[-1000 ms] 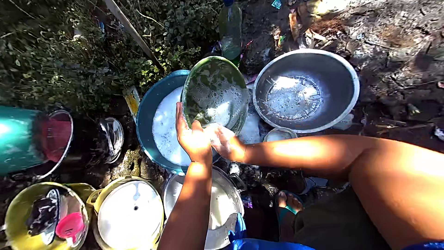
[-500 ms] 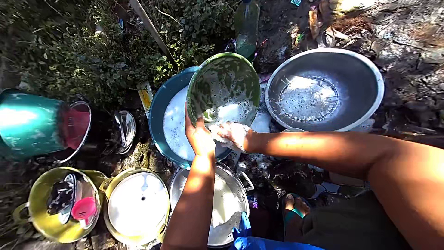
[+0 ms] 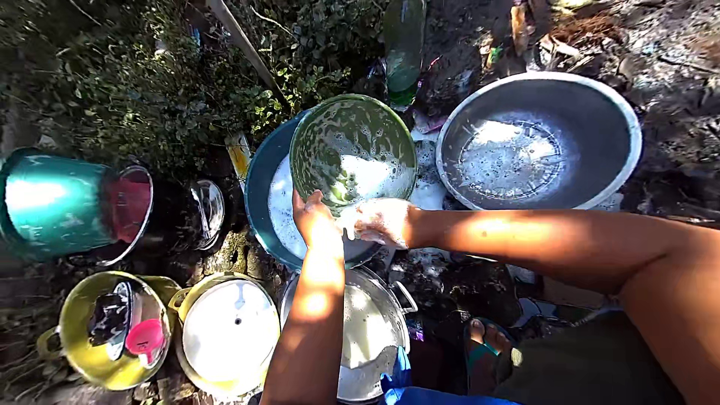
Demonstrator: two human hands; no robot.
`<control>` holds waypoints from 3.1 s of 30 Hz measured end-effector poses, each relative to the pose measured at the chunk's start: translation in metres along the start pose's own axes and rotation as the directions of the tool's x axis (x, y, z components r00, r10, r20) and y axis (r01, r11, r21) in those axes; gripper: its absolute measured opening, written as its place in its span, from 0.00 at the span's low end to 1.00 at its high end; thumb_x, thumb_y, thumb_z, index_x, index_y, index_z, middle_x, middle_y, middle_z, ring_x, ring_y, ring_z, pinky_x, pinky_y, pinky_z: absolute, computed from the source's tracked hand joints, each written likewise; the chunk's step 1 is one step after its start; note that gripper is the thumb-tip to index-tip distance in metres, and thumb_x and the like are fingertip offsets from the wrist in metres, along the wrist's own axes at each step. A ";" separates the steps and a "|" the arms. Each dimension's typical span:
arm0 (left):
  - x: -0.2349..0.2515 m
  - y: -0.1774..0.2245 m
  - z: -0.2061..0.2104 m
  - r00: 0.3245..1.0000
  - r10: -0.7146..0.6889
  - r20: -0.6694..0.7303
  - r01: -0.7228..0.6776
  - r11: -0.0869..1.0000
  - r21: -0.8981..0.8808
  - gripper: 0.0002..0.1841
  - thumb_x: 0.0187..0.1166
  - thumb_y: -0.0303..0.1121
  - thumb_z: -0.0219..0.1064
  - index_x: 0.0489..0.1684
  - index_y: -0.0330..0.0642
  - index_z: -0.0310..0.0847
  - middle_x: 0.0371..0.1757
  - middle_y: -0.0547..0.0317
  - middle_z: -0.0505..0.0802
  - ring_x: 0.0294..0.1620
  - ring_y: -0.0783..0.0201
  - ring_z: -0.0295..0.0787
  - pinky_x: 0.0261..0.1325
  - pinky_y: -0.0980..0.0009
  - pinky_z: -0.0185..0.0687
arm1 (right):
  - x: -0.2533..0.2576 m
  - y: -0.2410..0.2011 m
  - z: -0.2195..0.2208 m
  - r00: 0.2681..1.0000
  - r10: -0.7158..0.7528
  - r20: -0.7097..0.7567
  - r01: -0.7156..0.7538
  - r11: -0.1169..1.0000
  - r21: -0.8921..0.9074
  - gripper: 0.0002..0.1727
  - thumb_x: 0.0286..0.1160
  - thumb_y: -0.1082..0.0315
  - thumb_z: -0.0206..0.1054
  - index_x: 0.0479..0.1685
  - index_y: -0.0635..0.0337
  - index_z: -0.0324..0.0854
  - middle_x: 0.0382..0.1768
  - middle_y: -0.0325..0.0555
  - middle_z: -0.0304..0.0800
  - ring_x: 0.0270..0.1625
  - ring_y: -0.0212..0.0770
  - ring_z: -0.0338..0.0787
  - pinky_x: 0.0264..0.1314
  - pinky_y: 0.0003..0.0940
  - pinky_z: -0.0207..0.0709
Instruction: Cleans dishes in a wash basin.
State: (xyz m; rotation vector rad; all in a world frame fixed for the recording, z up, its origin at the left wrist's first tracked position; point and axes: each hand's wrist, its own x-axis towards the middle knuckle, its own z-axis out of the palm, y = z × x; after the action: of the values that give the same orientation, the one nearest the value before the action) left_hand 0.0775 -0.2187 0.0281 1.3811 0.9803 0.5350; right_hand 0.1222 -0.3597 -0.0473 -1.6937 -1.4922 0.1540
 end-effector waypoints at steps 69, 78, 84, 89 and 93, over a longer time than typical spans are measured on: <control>-0.011 -0.021 -0.001 0.963 0.242 0.115 -0.243 0.970 -0.010 0.34 0.77 0.15 0.54 0.87 0.49 0.67 0.79 0.57 0.82 0.74 0.64 0.82 0.73 0.60 0.80 | -0.027 0.045 -0.043 0.951 0.179 0.254 -0.142 0.977 -0.157 0.07 0.64 0.75 0.76 0.41 0.59 0.92 0.43 0.53 0.93 0.54 0.57 0.90 0.65 0.58 0.80; -0.020 -0.019 -0.002 0.959 0.254 0.127 -0.255 0.967 -0.014 0.32 0.81 0.16 0.53 0.87 0.48 0.67 0.77 0.55 0.84 0.70 0.63 0.85 0.70 0.60 0.84 | -0.014 0.030 -0.021 0.963 0.225 0.151 -0.229 0.973 0.009 0.11 0.72 0.78 0.68 0.50 0.67 0.89 0.51 0.60 0.91 0.60 0.59 0.89 0.68 0.57 0.79; -0.021 -0.014 0.009 0.894 0.375 0.244 -0.381 0.924 -0.024 0.35 0.77 0.13 0.52 0.89 0.43 0.64 0.80 0.54 0.81 0.74 0.65 0.82 0.73 0.64 0.81 | 0.004 0.062 -0.074 0.857 0.515 0.008 -0.414 0.698 -0.585 0.13 0.77 0.74 0.64 0.55 0.65 0.87 0.61 0.66 0.86 0.71 0.68 0.81 0.74 0.64 0.72; -0.033 -0.011 0.029 0.904 0.382 0.192 -0.371 0.924 -0.089 0.34 0.80 0.14 0.51 0.90 0.43 0.61 0.86 0.53 0.73 0.81 0.64 0.75 0.79 0.64 0.75 | 0.024 0.020 -0.009 0.791 0.612 -0.028 -0.612 0.790 -0.023 0.17 0.76 0.69 0.68 0.61 0.64 0.86 0.60 0.64 0.86 0.68 0.62 0.84 0.73 0.59 0.75; -0.031 -0.008 0.017 0.902 0.340 0.264 -0.336 0.940 -0.062 0.30 0.89 0.24 0.51 0.92 0.53 0.58 0.84 0.58 0.76 0.77 0.64 0.79 0.75 0.60 0.79 | 0.012 -0.023 0.017 0.893 0.309 -0.328 -0.214 0.931 0.295 0.20 0.77 0.76 0.64 0.67 0.73 0.81 0.66 0.63 0.87 0.74 0.51 0.84 0.81 0.41 0.72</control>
State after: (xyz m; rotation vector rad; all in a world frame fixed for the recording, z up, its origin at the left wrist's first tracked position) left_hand 0.0731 -0.2546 0.0265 1.5750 0.5136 0.5888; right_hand 0.0976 -0.3427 -0.0382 -1.6041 -0.9186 0.1511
